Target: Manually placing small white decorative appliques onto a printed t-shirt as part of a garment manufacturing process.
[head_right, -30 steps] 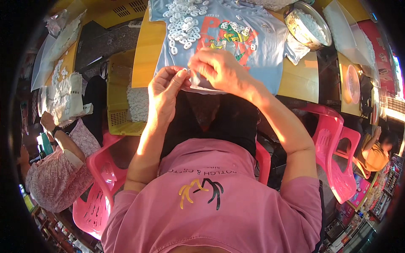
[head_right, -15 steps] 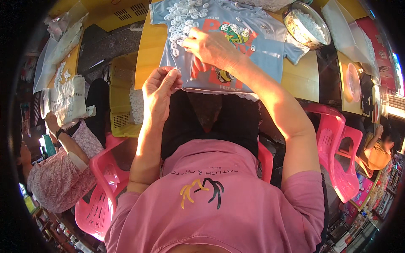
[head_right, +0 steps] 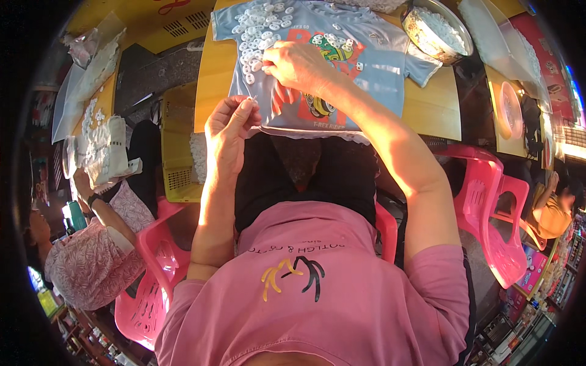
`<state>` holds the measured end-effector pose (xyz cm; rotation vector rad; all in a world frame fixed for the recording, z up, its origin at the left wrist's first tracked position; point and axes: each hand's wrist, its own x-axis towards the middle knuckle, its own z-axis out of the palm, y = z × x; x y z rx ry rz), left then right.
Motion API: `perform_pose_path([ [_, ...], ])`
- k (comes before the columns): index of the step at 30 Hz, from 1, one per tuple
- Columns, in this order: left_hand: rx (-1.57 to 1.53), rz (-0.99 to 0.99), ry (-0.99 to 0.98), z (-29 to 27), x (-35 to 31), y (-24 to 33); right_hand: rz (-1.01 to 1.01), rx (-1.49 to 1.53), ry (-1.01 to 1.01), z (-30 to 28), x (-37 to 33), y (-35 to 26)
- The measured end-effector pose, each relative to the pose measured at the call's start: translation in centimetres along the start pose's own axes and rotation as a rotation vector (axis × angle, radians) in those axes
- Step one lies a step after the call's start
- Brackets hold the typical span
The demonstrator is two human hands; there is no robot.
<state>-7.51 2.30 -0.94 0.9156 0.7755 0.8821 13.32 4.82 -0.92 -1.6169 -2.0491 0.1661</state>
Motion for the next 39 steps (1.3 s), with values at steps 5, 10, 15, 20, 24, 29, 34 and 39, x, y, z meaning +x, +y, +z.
perform_pose_path([
  [5,-0.041,0.029,-0.016,0.5,0.3,0.1,0.346,0.605,-0.039,-1.9,-1.7,-1.0],
  [10,-0.105,0.042,-0.074,2.1,0.2,0.4,0.531,1.183,0.004,-4.4,-4.5,-2.9],
  [15,-0.203,0.000,-0.183,3.8,0.2,0.0,0.611,1.397,0.017,-5.8,-6.8,-4.2],
  [20,-0.301,-0.013,-0.196,5.2,-0.2,-0.2,0.546,1.303,0.069,-6.7,-8.4,-4.4],
  [24,-0.293,0.029,-0.188,5.6,-0.4,-0.5,0.576,1.287,0.163,-6.6,-9.2,-4.7],
  [29,-0.167,0.043,-0.174,5.9,-0.6,-0.4,0.483,1.170,0.206,-7.2,-9.4,-4.6],
  [34,-0.147,0.052,-0.183,6.2,-1.1,0.2,0.406,1.021,0.304,-7.8,-9.0,-5.5],
  [39,-0.171,0.059,-0.211,6.5,-1.4,0.7,0.453,1.069,0.326,-7.8,-9.1,-5.6],
])
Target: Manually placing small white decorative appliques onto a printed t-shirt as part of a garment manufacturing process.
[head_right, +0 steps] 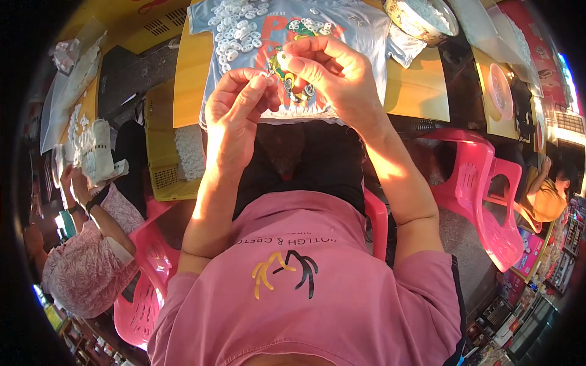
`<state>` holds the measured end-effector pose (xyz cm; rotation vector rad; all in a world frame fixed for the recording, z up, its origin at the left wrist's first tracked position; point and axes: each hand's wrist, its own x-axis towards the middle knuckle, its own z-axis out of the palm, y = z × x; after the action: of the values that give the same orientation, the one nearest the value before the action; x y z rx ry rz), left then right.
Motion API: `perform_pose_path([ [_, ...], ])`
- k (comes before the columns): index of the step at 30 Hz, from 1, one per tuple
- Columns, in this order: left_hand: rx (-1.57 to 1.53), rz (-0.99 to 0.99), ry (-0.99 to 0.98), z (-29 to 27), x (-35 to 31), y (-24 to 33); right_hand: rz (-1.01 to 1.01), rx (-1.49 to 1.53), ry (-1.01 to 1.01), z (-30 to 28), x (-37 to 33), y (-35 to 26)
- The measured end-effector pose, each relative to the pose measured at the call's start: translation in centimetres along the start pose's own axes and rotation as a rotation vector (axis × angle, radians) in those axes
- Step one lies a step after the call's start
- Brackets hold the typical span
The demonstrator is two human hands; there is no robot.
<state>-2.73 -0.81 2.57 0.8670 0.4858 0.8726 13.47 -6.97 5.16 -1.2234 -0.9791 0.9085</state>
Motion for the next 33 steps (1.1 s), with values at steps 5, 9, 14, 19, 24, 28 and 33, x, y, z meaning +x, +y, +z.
perform_pose_path([
  [5,-0.036,0.005,-0.011,0.2,0.1,0.1,-0.057,0.032,0.004,0.8,-0.1,-0.1],
  [9,-0.064,0.000,0.000,0.6,0.1,0.3,-0.074,0.070,0.022,1.1,-0.1,0.0],
  [14,-0.059,0.007,0.006,0.6,0.3,0.4,-0.104,0.028,0.035,1.3,-0.2,-0.2],
  [19,-0.015,0.033,0.013,0.5,0.4,0.3,-0.194,-0.227,0.064,1.8,-0.4,-1.1],
  [24,0.040,0.068,0.009,0.5,0.3,0.4,-0.266,-0.309,0.062,1.8,-0.4,-1.0],
  [28,0.045,0.079,0.011,0.5,0.2,0.5,-0.235,-0.360,0.065,1.9,-0.7,-1.3],
  [33,0.025,0.072,0.012,0.5,0.1,0.4,-0.182,-0.282,0.047,1.8,-0.9,-1.2],
])
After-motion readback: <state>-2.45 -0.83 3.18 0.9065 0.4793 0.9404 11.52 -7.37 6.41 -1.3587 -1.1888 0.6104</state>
